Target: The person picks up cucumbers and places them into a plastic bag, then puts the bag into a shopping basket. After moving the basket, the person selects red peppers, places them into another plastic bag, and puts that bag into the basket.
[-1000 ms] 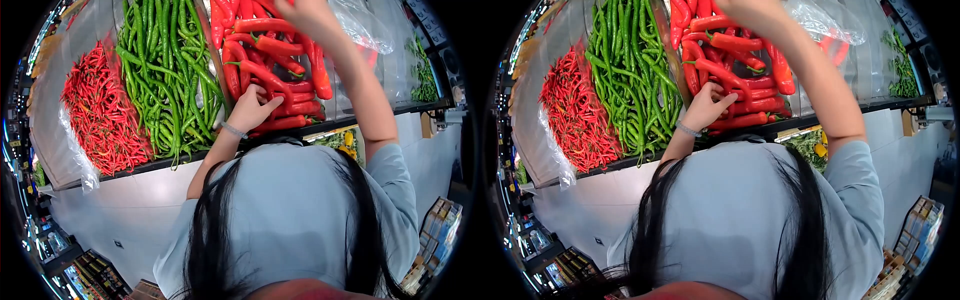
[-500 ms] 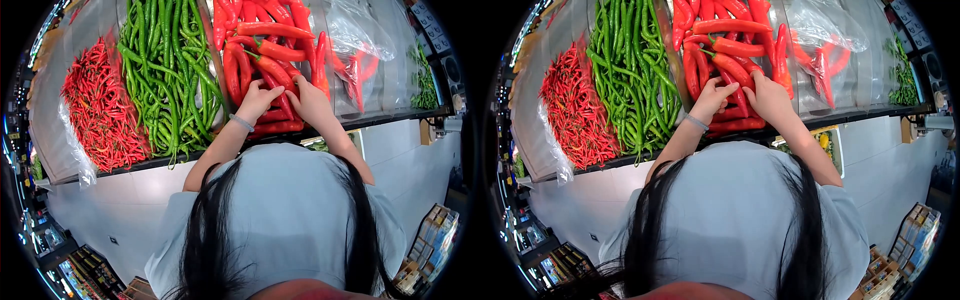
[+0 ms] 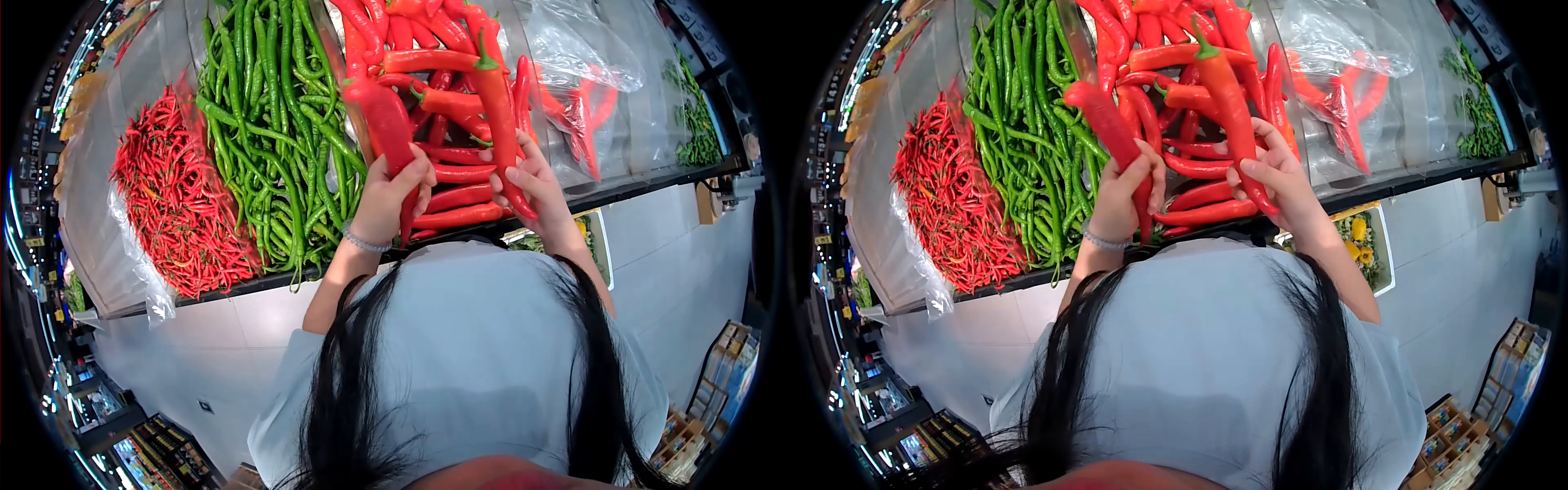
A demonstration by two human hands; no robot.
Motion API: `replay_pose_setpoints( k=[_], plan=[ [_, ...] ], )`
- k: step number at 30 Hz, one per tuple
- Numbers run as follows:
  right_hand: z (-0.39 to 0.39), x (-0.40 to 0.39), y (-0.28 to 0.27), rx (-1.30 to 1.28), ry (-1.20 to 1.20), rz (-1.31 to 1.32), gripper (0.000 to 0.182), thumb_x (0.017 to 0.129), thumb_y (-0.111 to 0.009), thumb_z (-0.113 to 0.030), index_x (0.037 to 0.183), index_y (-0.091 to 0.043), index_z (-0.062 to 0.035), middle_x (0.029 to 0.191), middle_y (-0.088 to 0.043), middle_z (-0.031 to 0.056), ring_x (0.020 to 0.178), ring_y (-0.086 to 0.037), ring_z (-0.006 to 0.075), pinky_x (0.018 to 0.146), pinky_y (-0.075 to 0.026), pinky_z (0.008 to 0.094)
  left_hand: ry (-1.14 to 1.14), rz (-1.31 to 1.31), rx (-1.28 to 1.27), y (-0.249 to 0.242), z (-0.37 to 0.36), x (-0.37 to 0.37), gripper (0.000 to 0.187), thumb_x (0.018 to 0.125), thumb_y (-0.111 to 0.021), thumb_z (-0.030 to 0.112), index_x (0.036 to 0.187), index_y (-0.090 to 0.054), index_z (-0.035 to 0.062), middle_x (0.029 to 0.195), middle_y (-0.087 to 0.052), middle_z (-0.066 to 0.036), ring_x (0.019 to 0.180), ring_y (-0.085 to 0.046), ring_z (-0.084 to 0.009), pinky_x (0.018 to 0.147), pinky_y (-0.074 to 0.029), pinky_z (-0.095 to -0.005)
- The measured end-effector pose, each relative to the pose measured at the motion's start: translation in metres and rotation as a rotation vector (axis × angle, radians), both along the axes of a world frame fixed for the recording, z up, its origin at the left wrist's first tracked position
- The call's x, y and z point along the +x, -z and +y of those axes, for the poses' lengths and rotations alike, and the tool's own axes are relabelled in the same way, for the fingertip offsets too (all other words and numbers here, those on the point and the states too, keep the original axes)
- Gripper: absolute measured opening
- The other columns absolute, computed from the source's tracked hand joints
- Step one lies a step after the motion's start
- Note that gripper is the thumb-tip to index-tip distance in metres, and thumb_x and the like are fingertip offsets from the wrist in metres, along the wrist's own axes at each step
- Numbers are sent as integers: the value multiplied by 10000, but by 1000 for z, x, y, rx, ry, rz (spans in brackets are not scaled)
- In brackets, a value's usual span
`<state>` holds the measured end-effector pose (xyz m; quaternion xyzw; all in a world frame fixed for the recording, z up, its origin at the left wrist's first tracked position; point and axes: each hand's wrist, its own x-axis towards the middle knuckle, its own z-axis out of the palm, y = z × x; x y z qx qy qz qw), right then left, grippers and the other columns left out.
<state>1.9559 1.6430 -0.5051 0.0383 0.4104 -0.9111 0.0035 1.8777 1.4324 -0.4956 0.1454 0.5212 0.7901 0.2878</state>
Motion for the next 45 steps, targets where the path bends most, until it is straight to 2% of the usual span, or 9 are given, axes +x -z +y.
replay_pose_setpoints(
  k=[11,14,18,21,23,27,31,37,45],
  plan=[
    [3,0,25,83,-180,-19,368,876,-631,-316,1102,-472,-72,774,-498,14,553,-459,87,431,-361,202,80,133,-377,-46,-7,-51,275,911,-549,221,667,-483,113,532,-415,27,415,-380,-89,420,-314,-236],
    [-2,3,15,51,-143,-88,254,924,-572,-268,1076,-498,-77,770,-506,3,561,-462,66,445,-360,202,-29,432,-351,-106,18,-110,205,872,-612,221,940,-520,51,776,-516,-33,654,-494,-133,607,-403,-266],
    [-5,-10,-3,123,-17,-61,278,929,-564,-214,1149,-489,-62,830,-548,14,645,-513,78,529,-424,212,-380,893,-353,-177,46,-137,807,796,-724,260,1388,-280,-60,1280,-488,-171,1099,-528,-233,941,-424,-332],
    [-10,-17,-20,200,71,7,277,938,-544,-192,1163,-478,-45,888,-569,26,707,-555,91,598,-464,223,-222,823,-275,-139,43,-116,804,787,-729,249,1376,-285,-70,1240,-510,-154,1063,-533,-221,914,-430,-321],
    [-13,-23,-22,350,58,111,258,951,-517,-184,1152,-467,-32,946,-575,45,742,-579,103,632,-478,235,94,665,-287,-95,46,-62,267,889,-596,206,1038,-605,-15,871,-642,-74,844,-610,-130,754,-497,-275],
    [-30,-32,-29,962,-297,198,326,914,-591,-222,1147,-519,-5,939,-603,68,821,-619,148,734,-506,287,336,215,4,1,27,-33,440,966,-455,303,1285,-471,0,1148,-592,-135,1092,-557,-245,981,-401,-350],
    [-24,-49,-6,1375,-142,159,429,815,-693,-274,1105,-554,9,1052,-573,178,1018,-558,351,856,-457,391,-235,-13,252,3,15,-23,209,974,-454,235,858,-515,73,893,-619,-102,916,-590,-228,913,-448,-411],
    [-26,-46,61,2005,79,379,641,686,-758,-321,1198,-495,-38,992,-580,102,987,-562,284,867,-414,377,-104,-230,777,-2,-52,-32,363,961,-459,354,681,-426,126,521,-357,45,423,-324,-84,417,-297,-226],
    [-21,-48,40,1904,66,355,490,633,-718,-268,1046,-553,-63,939,-594,103,932,-570,259,872,-373,387,-199,-325,168,-12,-57,-46,131,920,-531,200,997,-526,94,701,-452,23,532,-400,-89,491,-337,-232]
  ],
)
